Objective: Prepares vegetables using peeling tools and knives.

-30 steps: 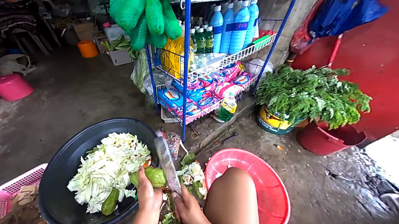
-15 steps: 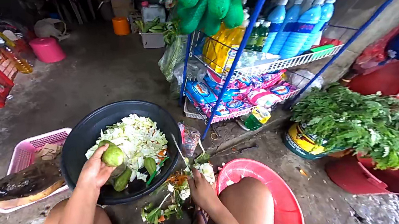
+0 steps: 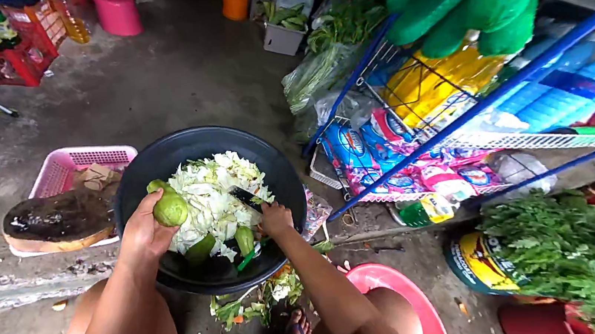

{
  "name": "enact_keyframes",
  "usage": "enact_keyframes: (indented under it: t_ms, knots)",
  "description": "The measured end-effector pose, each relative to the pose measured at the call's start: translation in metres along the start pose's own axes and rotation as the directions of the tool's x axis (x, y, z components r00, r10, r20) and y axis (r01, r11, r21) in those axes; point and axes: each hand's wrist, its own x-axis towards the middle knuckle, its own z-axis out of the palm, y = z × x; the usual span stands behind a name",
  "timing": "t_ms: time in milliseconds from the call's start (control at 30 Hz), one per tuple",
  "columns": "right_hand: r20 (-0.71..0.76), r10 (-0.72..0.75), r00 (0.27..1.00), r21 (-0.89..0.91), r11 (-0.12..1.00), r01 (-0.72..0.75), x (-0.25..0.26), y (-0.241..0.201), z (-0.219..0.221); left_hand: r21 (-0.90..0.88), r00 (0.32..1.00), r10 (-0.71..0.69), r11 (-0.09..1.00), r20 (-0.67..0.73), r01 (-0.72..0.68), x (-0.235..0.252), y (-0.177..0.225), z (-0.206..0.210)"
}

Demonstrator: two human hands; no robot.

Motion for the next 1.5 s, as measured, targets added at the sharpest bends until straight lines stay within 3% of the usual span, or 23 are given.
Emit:
enact_keyframes:
  t_ms: [100, 200, 267, 333, 467, 533, 567, 600, 667, 733, 800, 900, 1000, 1200, 1367, 1500]
  knots:
    - [-0.049, -0.205, 0.978, -0.024, 0.979, 0.204, -0.017, -0.005, 0.002, 0.009, 1.0, 0.005, 1.0, 0.028, -0.006, 0.001, 0.002, -0.001]
    - [0.19, -0.424, 0.885, -0.009, 0.901, 0.434, -0.031, -0.017, 0.017, 0.029, 0.998, -0.017, 0.999, 0.066, 0.015, -0.003, -0.001, 0.004]
    - [0.382, -0.35, 0.855, -0.023, 0.922, 0.387, -0.034, -0.027, 0.03, 0.054, 0.993, -0.06, 0.997, 0.1, 0.055, -0.009, -0.004, 0.009]
    - [0.455, -0.263, 0.851, -0.029, 0.951, 0.309, -0.03, -0.034, 0.035, 0.084, 0.983, -0.1, 0.993, 0.153, 0.088, -0.013, -0.009, 0.013]
    - [0.307, -0.459, 0.834, 0.055, 0.883, 0.466, -0.029, -0.021, 0.034, 0.13, 0.953, -0.198, 0.977, 0.23, 0.171, -0.024, -0.025, 0.013]
    - [0.08, -0.514, 0.854, 0.249, 0.84, 0.482, -0.049, -0.005, 0.01, 0.161, 0.944, -0.233, 0.967, 0.234, 0.199, -0.031, -0.035, 0.014]
    - [-0.055, -0.469, 0.882, 0.411, 0.794, 0.448, -0.062, 0.005, -0.002, 0.175, 0.942, -0.248, 0.962, 0.224, 0.211, -0.036, -0.04, 0.014]
    - [-0.179, -0.37, 0.912, 0.593, 0.699, 0.4, -0.076, 0.017, -0.01, 0.187, 0.941, -0.264, 0.956, 0.212, 0.226, -0.042, -0.046, 0.015]
    - [-0.318, -0.1, 0.943, 0.874, 0.355, 0.332, -0.102, 0.041, -0.015, 0.231, 0.931, -0.309, 0.937, 0.195, 0.262, -0.056, -0.061, 0.016]
    - [-0.278, 0.071, 0.958, 0.958, -0.06, 0.282, -0.128, 0.062, -0.013, 0.288, 0.911, -0.371, 0.905, 0.179, 0.312, -0.074, -0.082, 0.015]
    - [-0.162, 0.107, 0.981, 0.924, -0.332, 0.189, -0.153, 0.079, -0.007, 0.361, 0.893, -0.42, 0.868, 0.163, 0.342, -0.093, -0.108, 0.013]
    - [-0.062, 0.012, 0.998, 0.847, -0.529, 0.059, -0.184, 0.093, 0.013, 0.457, 0.864, -0.487, 0.802, 0.129, 0.383, -0.114, -0.145, 0.011]
    - [-0.066, -0.022, 0.998, 0.843, -0.536, 0.044, -0.202, 0.1, 0.031, 0.496, 0.84, -0.534, 0.757, 0.095, 0.425, -0.122, -0.168, 0.008]
    - [-0.163, -0.007, 0.987, 0.905, -0.4, 0.147, -0.214, 0.106, 0.044, 0.49, 0.825, -0.561, 0.739, 0.066, 0.463, -0.129, -0.179, 0.007]
    - [-0.16, -0.134, 0.978, 0.926, -0.364, 0.102, -0.219, 0.096, 0.045, 0.493, 0.815, -0.575, 0.731, 0.073, 0.472, -0.136, -0.181, 0.012]
    - [-0.089, -0.089, 0.992, 0.906, -0.421, 0.043, -0.199, 0.104, 0.049, 0.547, 0.805, -0.582, 0.712, 0.111, 0.44, -0.141, -0.179, 0.011]
